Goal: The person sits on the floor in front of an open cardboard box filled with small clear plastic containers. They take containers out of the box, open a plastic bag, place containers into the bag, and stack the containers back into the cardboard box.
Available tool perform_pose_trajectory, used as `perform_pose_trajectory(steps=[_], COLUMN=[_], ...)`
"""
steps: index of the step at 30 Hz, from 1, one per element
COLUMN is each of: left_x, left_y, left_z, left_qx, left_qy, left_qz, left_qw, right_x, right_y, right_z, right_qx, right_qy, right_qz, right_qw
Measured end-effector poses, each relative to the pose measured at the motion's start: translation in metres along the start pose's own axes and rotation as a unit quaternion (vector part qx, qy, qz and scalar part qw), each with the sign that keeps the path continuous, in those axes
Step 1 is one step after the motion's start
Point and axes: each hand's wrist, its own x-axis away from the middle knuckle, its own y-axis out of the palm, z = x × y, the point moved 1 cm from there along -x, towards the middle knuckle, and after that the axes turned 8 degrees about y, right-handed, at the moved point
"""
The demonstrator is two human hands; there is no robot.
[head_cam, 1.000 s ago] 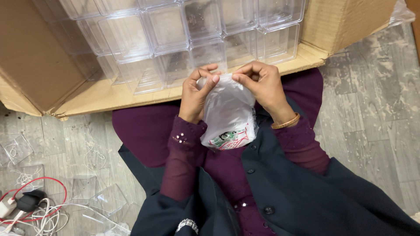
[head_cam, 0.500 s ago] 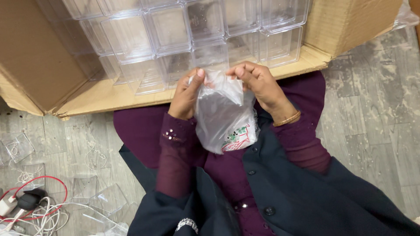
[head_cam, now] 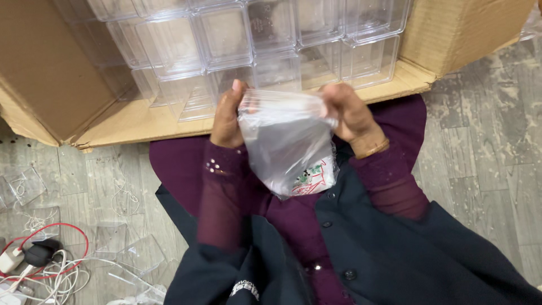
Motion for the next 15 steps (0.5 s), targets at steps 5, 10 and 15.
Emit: perform_pose_trajectory(steps=[5,10,15], left_x=[-0.030,-0.044,-0.034], left_y=[-0.006,0.013,0.020], left_z=[0.006,0.007,0.005], left_qx=[-0.542,-0.740,-0.714], left_qy=[0.106,0.154,0.247], left_qz=[-0.012,0.046,-0.004], left_qw=[0.833,0.654,0.655], right_x=[-0.040,-0.074,-0.047], right_y=[-0.009,0.007,0.024], right_z=[-0.025,-0.026,-0.020], right_qx=[-0.004,0.545,0.584], right_qy=[-0.133,-0.285,-0.284], right_qz=[-0.015,0.180,0.189], right_qw=[0.991,0.768,0.737])
